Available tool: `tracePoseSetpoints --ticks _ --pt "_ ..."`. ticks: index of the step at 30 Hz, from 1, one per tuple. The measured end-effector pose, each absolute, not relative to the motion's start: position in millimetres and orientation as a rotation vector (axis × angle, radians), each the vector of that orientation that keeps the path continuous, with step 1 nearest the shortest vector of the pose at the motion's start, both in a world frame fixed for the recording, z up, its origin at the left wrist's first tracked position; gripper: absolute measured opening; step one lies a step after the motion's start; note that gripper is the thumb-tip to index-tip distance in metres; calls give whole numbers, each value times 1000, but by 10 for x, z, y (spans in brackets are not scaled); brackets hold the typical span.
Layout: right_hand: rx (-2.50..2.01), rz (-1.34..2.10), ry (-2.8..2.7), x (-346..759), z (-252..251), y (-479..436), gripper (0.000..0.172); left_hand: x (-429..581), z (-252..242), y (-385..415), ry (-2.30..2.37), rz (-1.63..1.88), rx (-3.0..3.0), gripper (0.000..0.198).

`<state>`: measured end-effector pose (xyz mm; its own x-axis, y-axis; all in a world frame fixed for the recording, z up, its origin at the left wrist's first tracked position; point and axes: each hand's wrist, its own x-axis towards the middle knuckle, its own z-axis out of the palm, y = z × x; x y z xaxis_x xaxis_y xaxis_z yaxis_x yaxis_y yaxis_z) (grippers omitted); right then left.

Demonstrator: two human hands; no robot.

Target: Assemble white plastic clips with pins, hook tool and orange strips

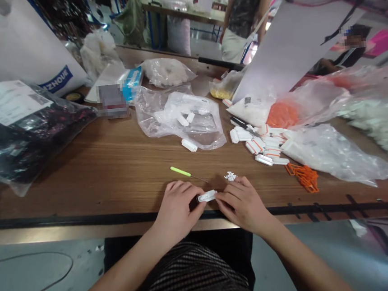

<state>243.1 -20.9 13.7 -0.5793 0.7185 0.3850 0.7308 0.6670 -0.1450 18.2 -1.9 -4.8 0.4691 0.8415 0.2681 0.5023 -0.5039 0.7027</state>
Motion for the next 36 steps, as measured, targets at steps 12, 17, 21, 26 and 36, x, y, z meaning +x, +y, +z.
tracePoseSetpoints --ticks 12,17,21,26,36 --pt "-1604 194 -2042 2930 161 -7 18 178 -25 -16 1115 806 2176 8" --pt "-1827 406 -2026 3244 155 136 21 177 -34 -21 1145 765 2176 7" --pt "-1824 534 -1978 3215 116 107 21 180 -44 -17 1148 743 2182 4" --pt "-1768 593 -2018 3164 82 95 20 183 -42 -14 1151 742 2191 3" --pt "-1851 589 -1967 3030 172 81 17 175 -46 -3 1156 743 2211 3"
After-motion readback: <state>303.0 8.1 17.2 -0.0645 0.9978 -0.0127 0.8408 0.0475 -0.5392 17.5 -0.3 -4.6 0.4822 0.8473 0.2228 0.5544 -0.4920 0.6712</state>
